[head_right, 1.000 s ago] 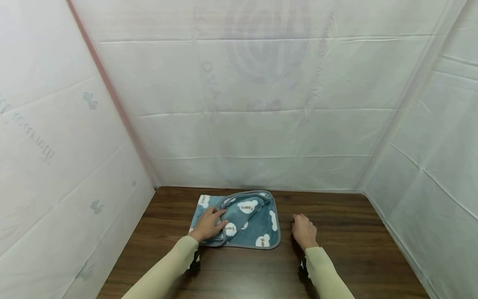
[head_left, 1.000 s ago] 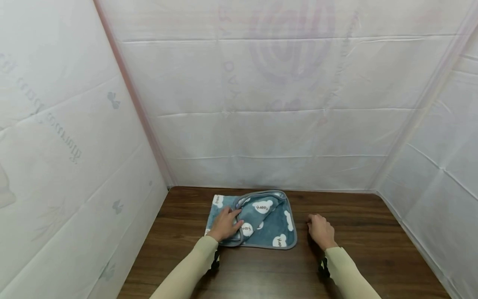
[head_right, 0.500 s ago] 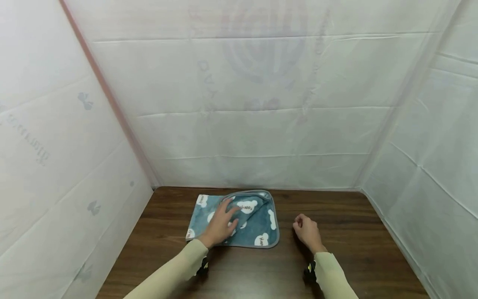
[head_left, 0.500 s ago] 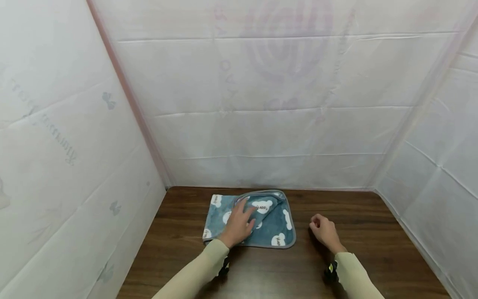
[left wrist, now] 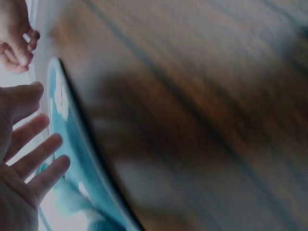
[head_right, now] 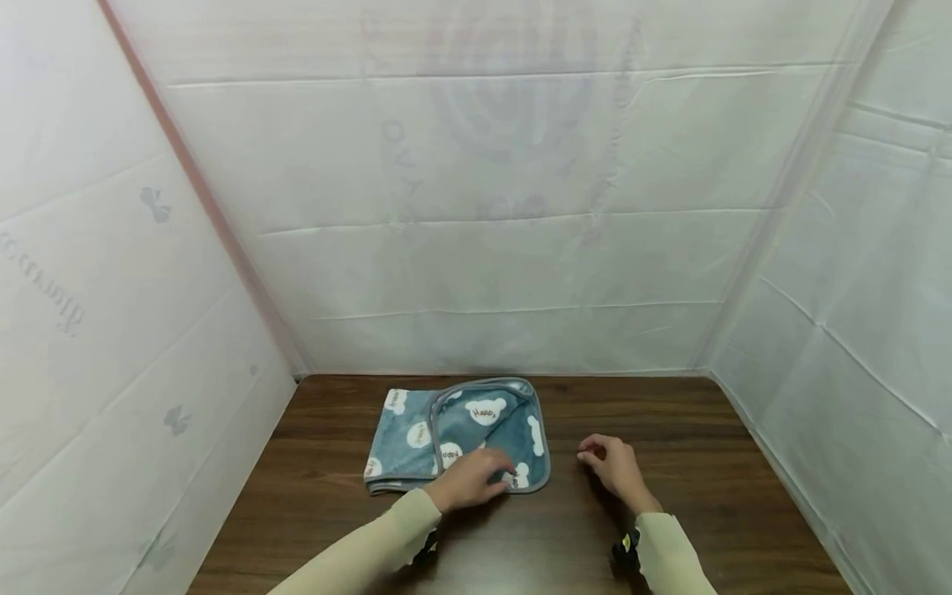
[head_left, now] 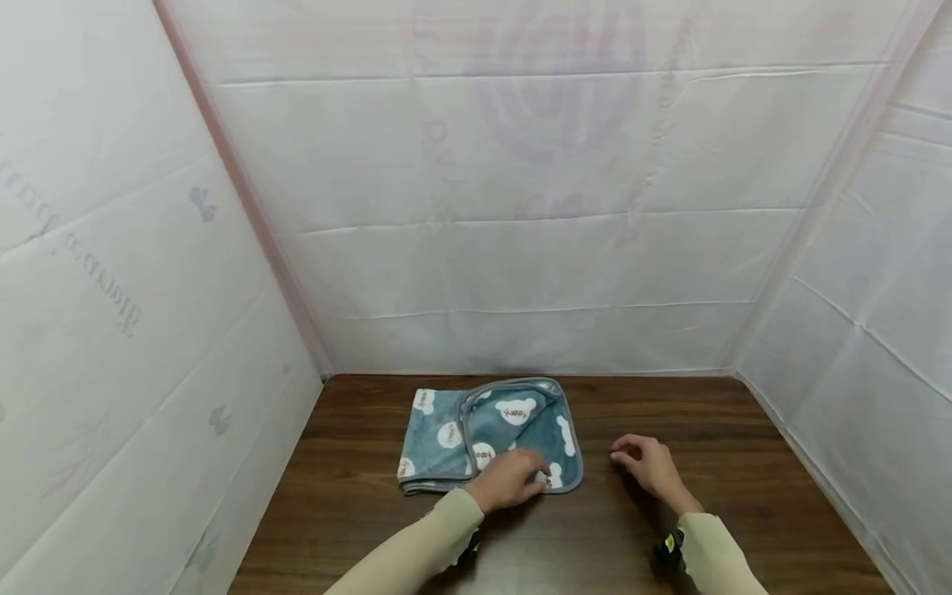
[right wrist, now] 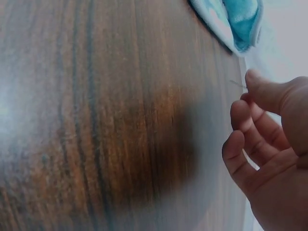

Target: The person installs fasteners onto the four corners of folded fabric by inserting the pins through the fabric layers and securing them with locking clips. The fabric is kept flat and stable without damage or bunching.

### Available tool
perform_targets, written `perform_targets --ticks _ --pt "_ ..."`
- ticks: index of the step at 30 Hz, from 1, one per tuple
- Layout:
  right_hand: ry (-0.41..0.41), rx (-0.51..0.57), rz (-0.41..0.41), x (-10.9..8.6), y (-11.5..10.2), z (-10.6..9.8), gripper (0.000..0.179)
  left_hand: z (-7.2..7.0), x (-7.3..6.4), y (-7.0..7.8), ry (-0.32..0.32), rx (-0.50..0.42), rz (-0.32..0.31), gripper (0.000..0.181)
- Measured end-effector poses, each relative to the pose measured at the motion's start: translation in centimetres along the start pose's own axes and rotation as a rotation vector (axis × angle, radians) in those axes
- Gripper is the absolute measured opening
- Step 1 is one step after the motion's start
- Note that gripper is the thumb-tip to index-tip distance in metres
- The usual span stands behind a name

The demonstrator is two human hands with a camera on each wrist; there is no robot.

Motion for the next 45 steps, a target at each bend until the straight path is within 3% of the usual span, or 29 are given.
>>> perform_targets --ticks 8,20,25,30,34,41,45 --pt "0.007 0.036 -0.007 -0.5 -0.1 0.4 0.011 1.5 0.5 1.1 -0.039 0.113 -0.003 0.016" --pt "0.030 0.027 0.000 -0.7 -0.1 0.4 0.008 2.2 1.2 1.3 -0.041 0.217 -0.099 0.016" --pt "0.008 0.024 -0.005 -0.6 -0.1 0.5 0.007 2.2 1.5 1.5 -0.005 0.236 -0.066 0.009" --pt "-0.004 0.029 -0.023 -0.5 -0.2 0.6 0.009 1.9 1.5 1.5 0.051 0.235 -0.041 0.015" --pt "0.020 0.014 -0.068 -0.6 -0.7 0.6 0.005 1.4 1.4 1.1 0.067 0.134 -0.068 0.014" --pt "0.031 0.011 -0.134 -0.8 -1.9 0.6 0.010 0.7 1.0 -0.5 0.116 -0.232 -0.205 0.013" --pt "0.006 0.033 -0.134 -0.7 -2.6 0.8 0.008 0.3 0.7 -0.8 0.156 -0.327 -0.226 0.010"
Point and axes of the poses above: each hand's wrist, its own x-axis towards the middle knuckle, its own z-axis out of the palm, y = z × x, the point moved 5 cm from there along x, towards the middle knuckle, and after that the axes turned 1 degree about -y, right-handed, at the moved point
